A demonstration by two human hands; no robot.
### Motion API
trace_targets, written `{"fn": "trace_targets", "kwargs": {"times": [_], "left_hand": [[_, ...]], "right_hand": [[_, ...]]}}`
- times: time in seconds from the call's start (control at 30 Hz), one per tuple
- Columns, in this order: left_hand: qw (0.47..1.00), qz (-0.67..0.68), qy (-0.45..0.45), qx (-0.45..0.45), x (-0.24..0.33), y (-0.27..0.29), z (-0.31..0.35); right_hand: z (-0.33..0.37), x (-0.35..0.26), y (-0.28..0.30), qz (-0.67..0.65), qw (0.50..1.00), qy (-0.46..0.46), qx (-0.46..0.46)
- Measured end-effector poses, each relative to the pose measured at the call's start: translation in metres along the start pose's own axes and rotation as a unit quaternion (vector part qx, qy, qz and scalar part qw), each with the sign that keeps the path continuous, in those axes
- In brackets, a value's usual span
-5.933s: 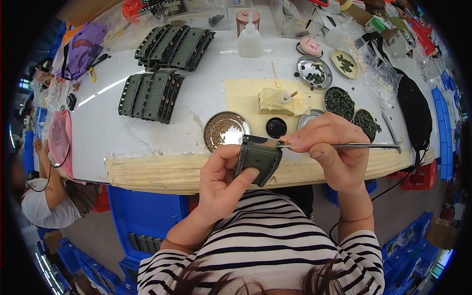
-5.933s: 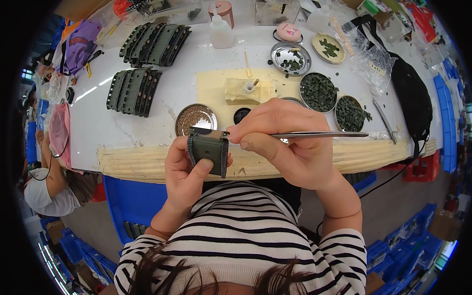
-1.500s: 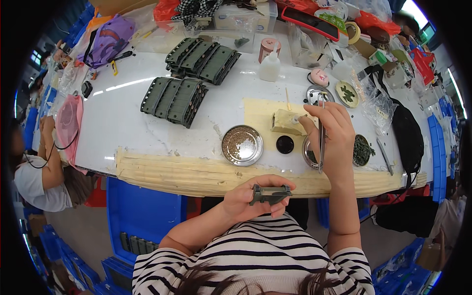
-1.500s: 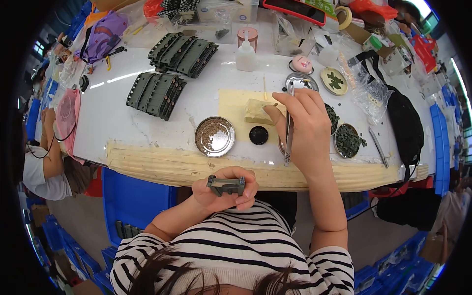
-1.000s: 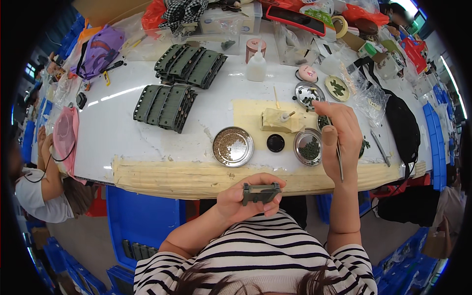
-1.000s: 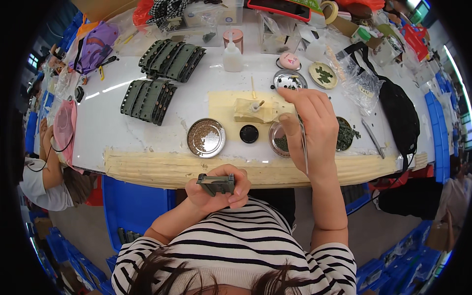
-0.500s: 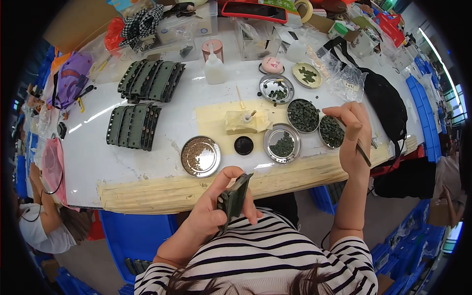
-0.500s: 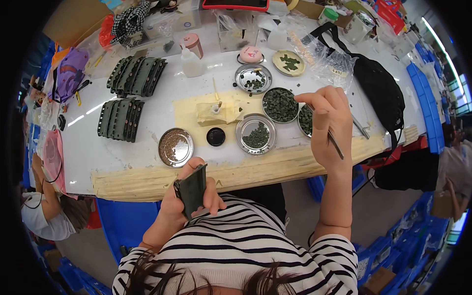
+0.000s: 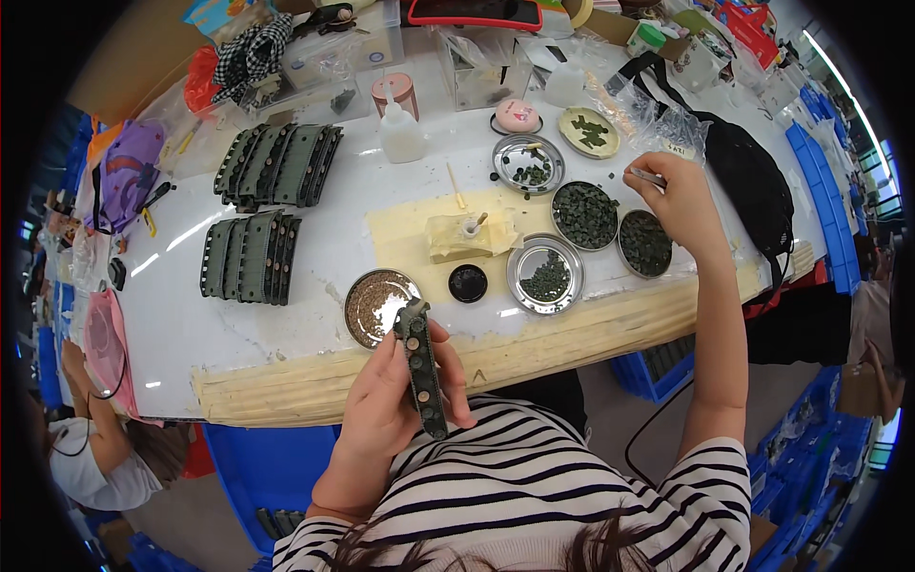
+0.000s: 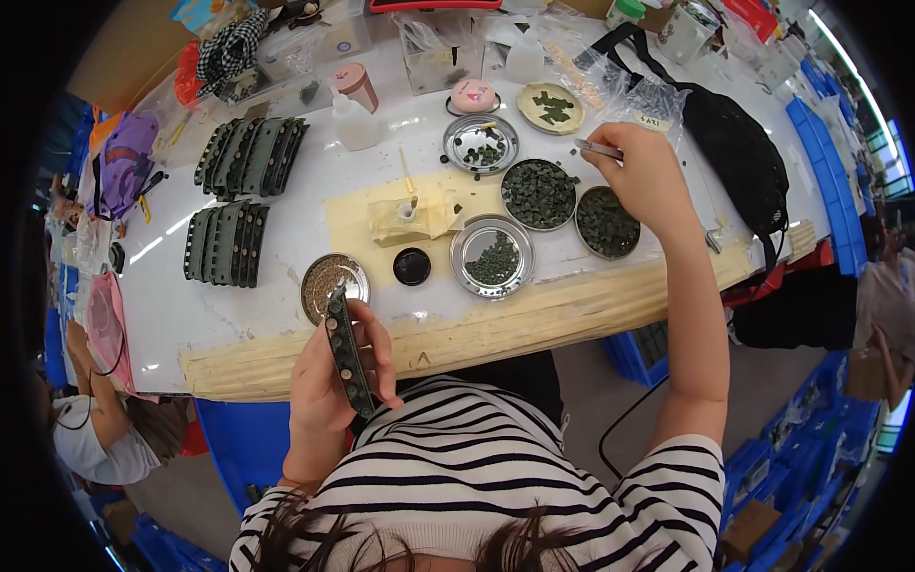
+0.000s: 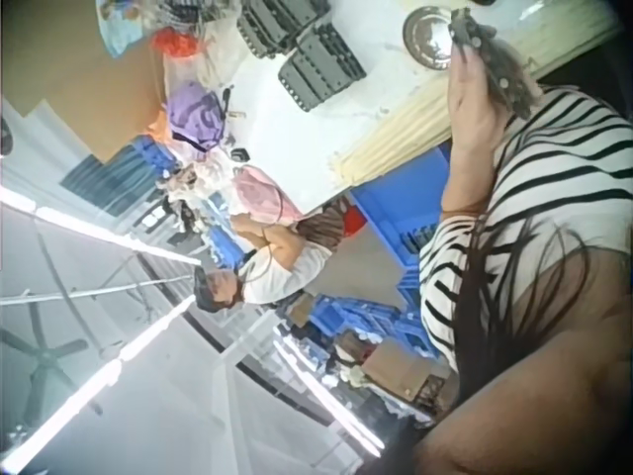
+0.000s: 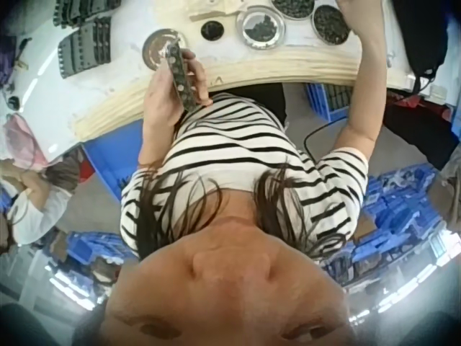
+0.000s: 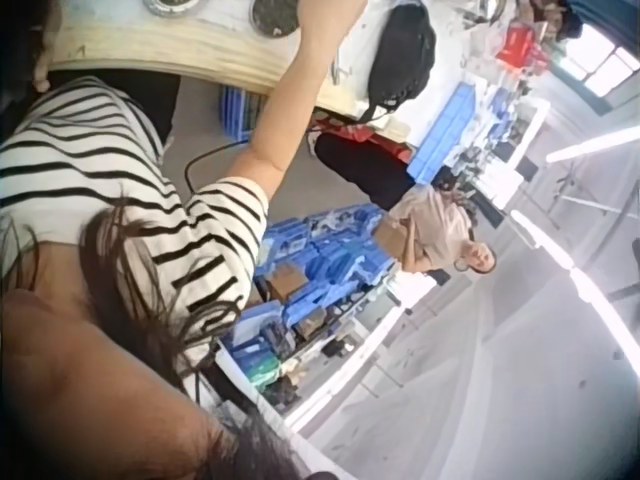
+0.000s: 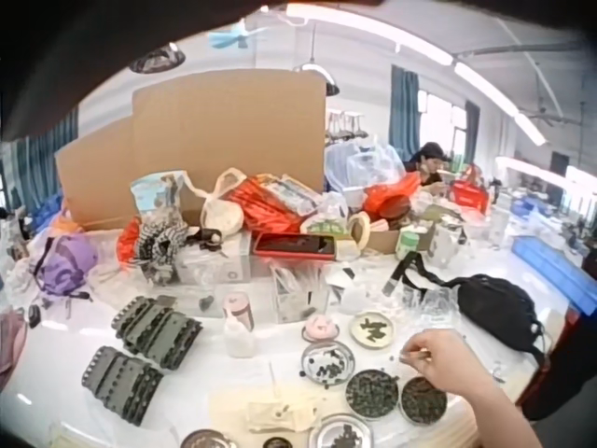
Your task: Assembling a small plastic model of a military tank using precision tools at a workbench.
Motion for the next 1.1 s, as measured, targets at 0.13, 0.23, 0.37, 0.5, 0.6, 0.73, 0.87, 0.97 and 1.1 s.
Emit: {"fn": "trace_targets", "kwargs": {"times": [0.13,0.23,0.37,0.5,0.6,0.73,0.87,0.97,1.1], "left_hand": [[1.000,-0.020,-0.016,0.007,-0.001,0.000,0.004],[0.999,-0.023,-0.018,0.014,-0.003,0.002,0.005],[0.998,-0.042,-0.015,0.034,-0.001,0.001,0.004],[0.994,-0.083,-0.024,0.068,0.000,-0.004,0.002],[0.989,-0.125,-0.036,0.070,0.000,-0.005,0.001],[0.975,-0.196,-0.071,0.074,0.000,-0.007,0.000],[0.966,-0.227,-0.098,0.078,-0.001,-0.008,-0.001],[0.963,-0.234,-0.114,0.074,-0.005,-0.009,-0.002],[0.965,-0.231,-0.099,0.070,-0.005,-0.010,-0.001]], "right_hand": [[-0.023,0.013,0.000,0.016,0.998,-0.027,-0.063],[-0.030,0.017,-0.006,-0.020,0.994,-0.033,-0.100],[-0.036,0.022,-0.010,-0.039,0.990,-0.040,-0.130],[-0.032,0.027,-0.011,-0.032,0.994,0.026,-0.104],[-0.021,0.010,-0.009,-0.081,0.995,0.042,-0.032],[0.009,-0.051,-0.006,-0.228,0.973,0.017,0.006],[0.043,-0.098,-0.023,-0.271,0.961,0.055,-0.007],[0.055,-0.120,-0.038,-0.308,0.944,0.116,-0.025],[0.063,-0.132,-0.047,-0.335,0.934,0.109,-0.059]]}}
Point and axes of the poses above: each hand's wrist, its own z-axis away from the middle knuckle, its own y-axis out of the back of the hand, x = y × z, the point moved 1 cm from there along -z, towards the middle knuckle, and after that the axes turned 7 degrees about -z, right-handed, at the moved point
